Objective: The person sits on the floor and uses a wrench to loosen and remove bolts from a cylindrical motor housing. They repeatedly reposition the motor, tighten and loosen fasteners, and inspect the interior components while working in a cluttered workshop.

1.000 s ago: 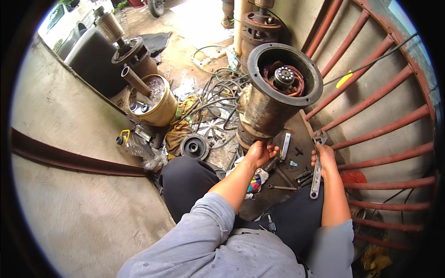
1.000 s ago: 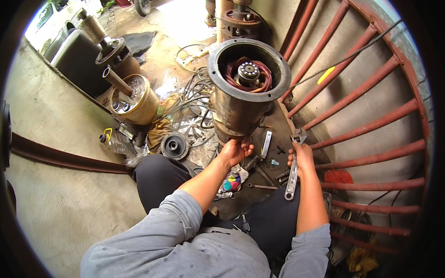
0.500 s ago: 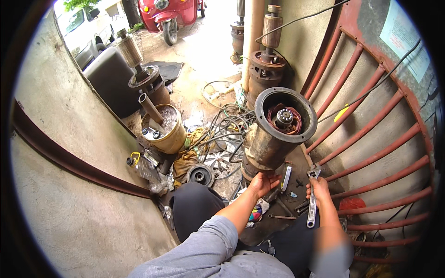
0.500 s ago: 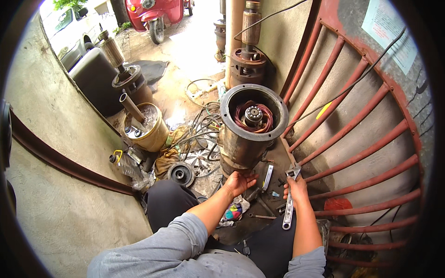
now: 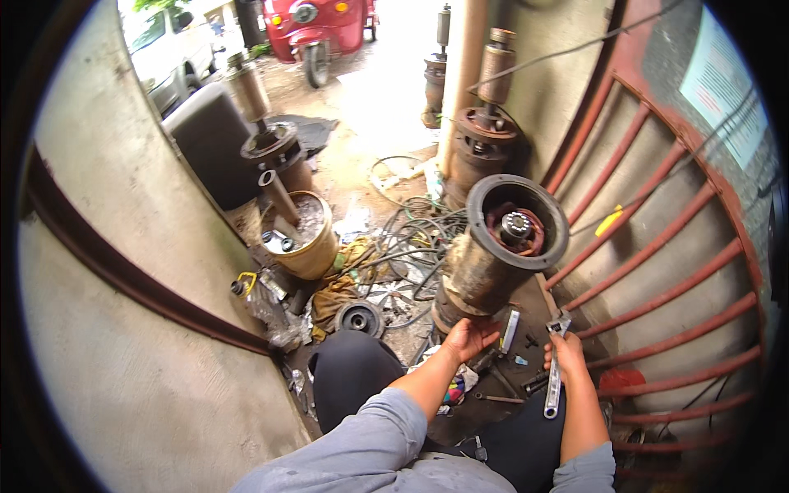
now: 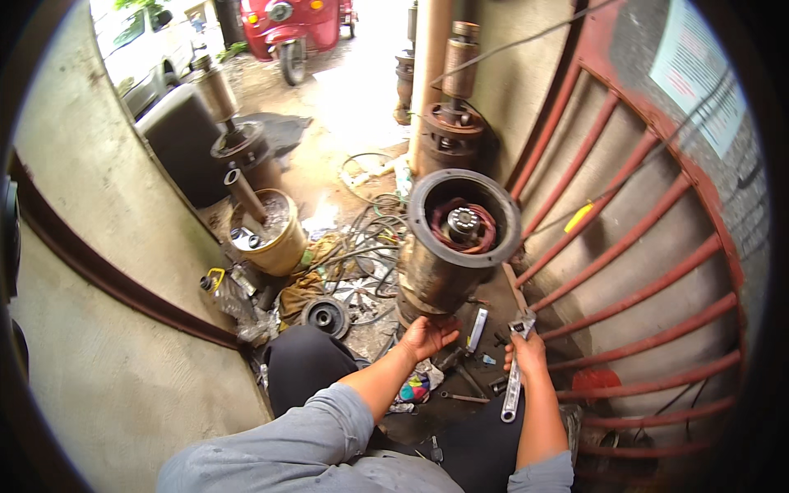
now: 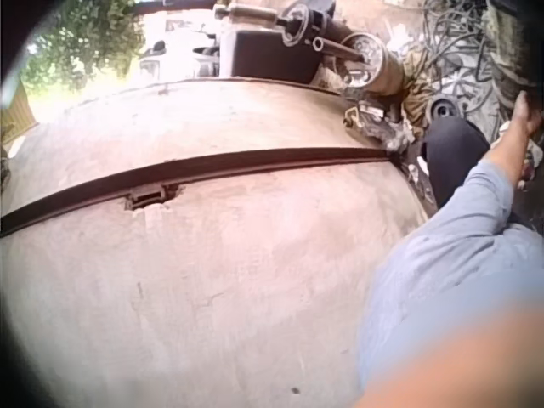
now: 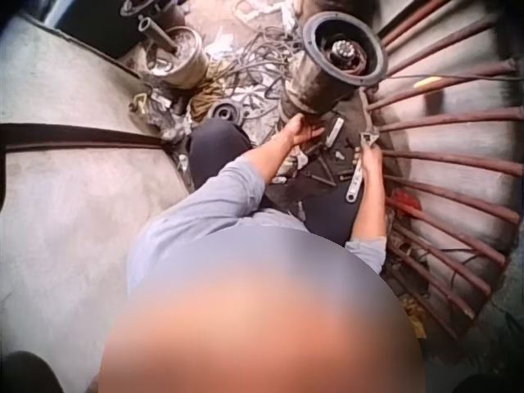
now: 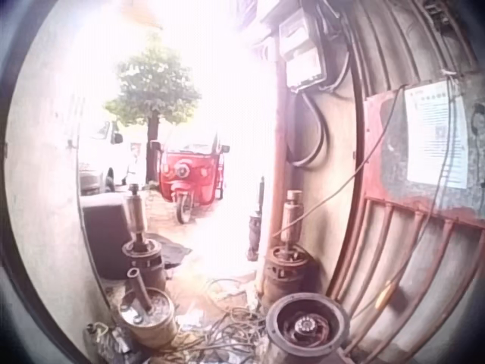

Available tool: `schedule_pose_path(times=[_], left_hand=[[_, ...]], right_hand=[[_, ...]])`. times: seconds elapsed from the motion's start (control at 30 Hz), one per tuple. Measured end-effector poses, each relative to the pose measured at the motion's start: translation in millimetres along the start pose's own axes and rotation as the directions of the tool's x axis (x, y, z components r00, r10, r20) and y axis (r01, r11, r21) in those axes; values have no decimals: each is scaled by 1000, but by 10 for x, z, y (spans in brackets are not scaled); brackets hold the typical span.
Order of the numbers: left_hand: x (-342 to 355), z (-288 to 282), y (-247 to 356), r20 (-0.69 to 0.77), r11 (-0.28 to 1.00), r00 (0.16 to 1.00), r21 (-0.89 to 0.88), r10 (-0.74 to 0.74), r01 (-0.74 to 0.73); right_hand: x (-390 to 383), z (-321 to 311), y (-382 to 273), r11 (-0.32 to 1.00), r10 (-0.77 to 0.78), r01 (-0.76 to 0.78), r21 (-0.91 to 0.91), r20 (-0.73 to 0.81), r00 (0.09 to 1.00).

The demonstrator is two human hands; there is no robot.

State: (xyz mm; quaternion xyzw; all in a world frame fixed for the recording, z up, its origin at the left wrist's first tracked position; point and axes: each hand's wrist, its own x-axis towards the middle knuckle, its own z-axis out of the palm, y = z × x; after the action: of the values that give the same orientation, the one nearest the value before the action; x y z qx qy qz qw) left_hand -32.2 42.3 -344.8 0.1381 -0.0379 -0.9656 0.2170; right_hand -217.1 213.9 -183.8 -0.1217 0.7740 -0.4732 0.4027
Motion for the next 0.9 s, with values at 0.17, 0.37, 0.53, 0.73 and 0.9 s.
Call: schedule_pose_path(times=[0.17,0.37,0.53,0.73,0.9], left_hand=[[-10,96,8,43,998,998,59,-37,35],[38,-16,-7,19,999,1000,35,-20,19],[75,-91,-12,23,994,996,56,-91,90],[33,-113,-60,78,999,997,-26,-19,21],[62,-127,-49,152,998,986,-5,-62,64]], right_hand=[[-6,14,-21,1000,3,-3,-19,22,1000],[-8,20,-31,1000,-16,17,-25,46,999],[-13,21,-28,999,-26,28,-44,47,999],[-12,22,-24,998,-24,27,-52,59,998],[11,40,-8,999,1,1,-49,31,1000]])
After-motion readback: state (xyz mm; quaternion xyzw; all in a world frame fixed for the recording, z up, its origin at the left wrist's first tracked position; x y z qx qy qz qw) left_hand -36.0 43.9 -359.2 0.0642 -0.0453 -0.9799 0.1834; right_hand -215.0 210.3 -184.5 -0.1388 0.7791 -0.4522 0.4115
